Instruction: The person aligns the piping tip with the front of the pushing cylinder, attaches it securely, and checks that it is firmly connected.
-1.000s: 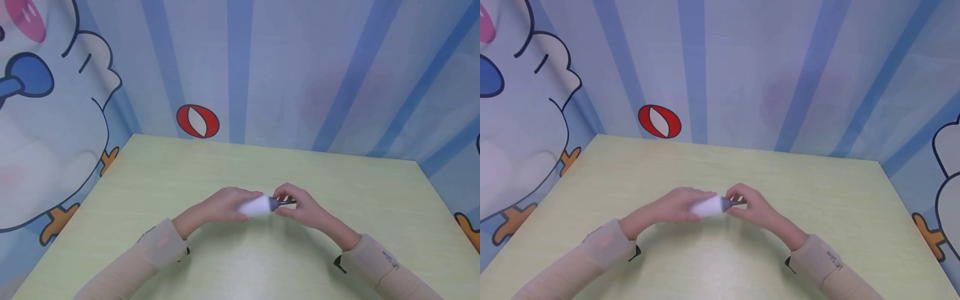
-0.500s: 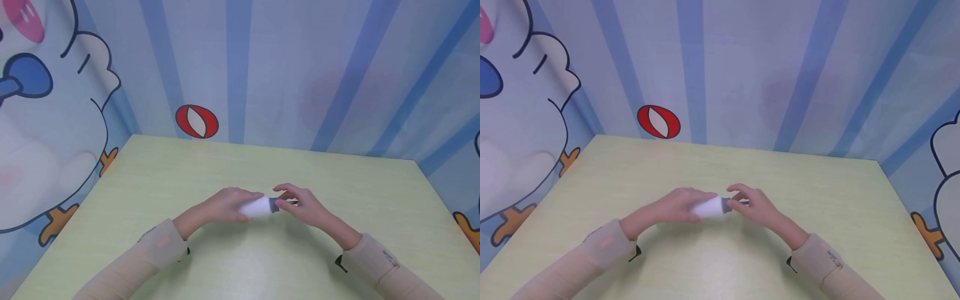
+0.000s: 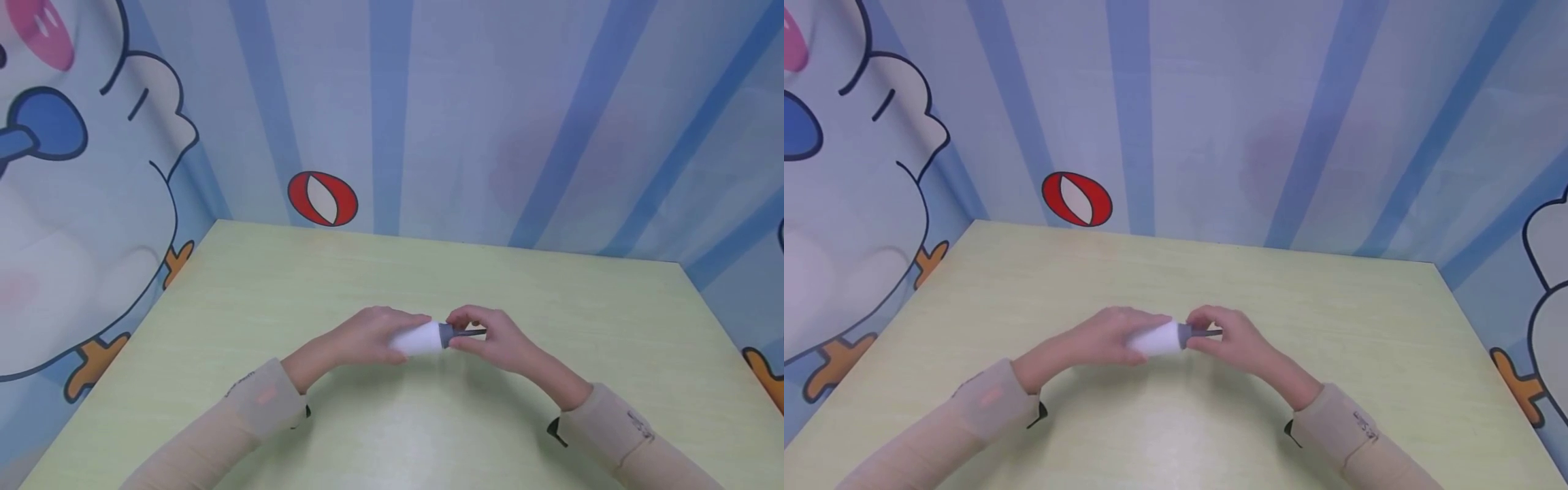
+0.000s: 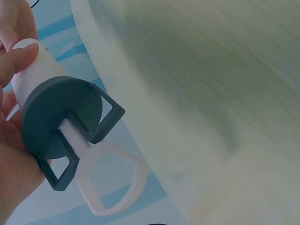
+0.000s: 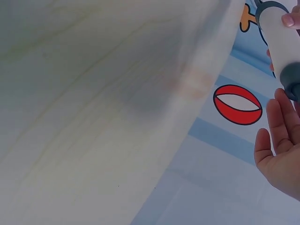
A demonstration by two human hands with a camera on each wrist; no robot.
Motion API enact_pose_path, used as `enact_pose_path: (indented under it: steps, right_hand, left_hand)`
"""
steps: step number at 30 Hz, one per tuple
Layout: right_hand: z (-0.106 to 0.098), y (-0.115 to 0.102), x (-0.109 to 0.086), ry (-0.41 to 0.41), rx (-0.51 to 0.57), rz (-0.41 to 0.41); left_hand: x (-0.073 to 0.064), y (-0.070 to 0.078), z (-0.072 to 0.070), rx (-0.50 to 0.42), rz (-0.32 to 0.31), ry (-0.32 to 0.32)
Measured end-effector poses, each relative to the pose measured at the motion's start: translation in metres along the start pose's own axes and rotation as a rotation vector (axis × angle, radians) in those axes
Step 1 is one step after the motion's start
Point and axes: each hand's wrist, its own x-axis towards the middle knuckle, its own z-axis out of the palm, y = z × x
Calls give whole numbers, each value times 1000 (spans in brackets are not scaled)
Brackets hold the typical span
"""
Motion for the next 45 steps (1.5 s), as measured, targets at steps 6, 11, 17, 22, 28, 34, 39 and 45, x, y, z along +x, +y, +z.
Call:
enact_pose_path:
  steps: [6,11,17,22,28,34,39,45]
  right_hand:
    - [-1,-1,1,-22,-4,37]
    - [-2,-1,2,-27,-20,59]
    - [1,0,2,-24,-6,5]
    - [4,-2,2,-12,-4,-41]
    - [5,-2,2,8,5,-13]
    - [3,1,3,-54,38,84]
    - [1,0,3,-36,-6,65]
    - [2,-3,2,-50,-16,1]
  left_hand:
    - [-1,0,1,6,-31,-7]
    - [-2,-1,1,13,-34,-3]
    - [-3,-3,1,9,-56,-4]
    - [-3,-3,2,-6,-38,2]
    - [-3,-1,3,-5,-47,1]
    - [-3,1,2,18,-24,0]
    - [-3,1,2,34,-30,-3]
    - [-3,-1,3,19,-41,-5]
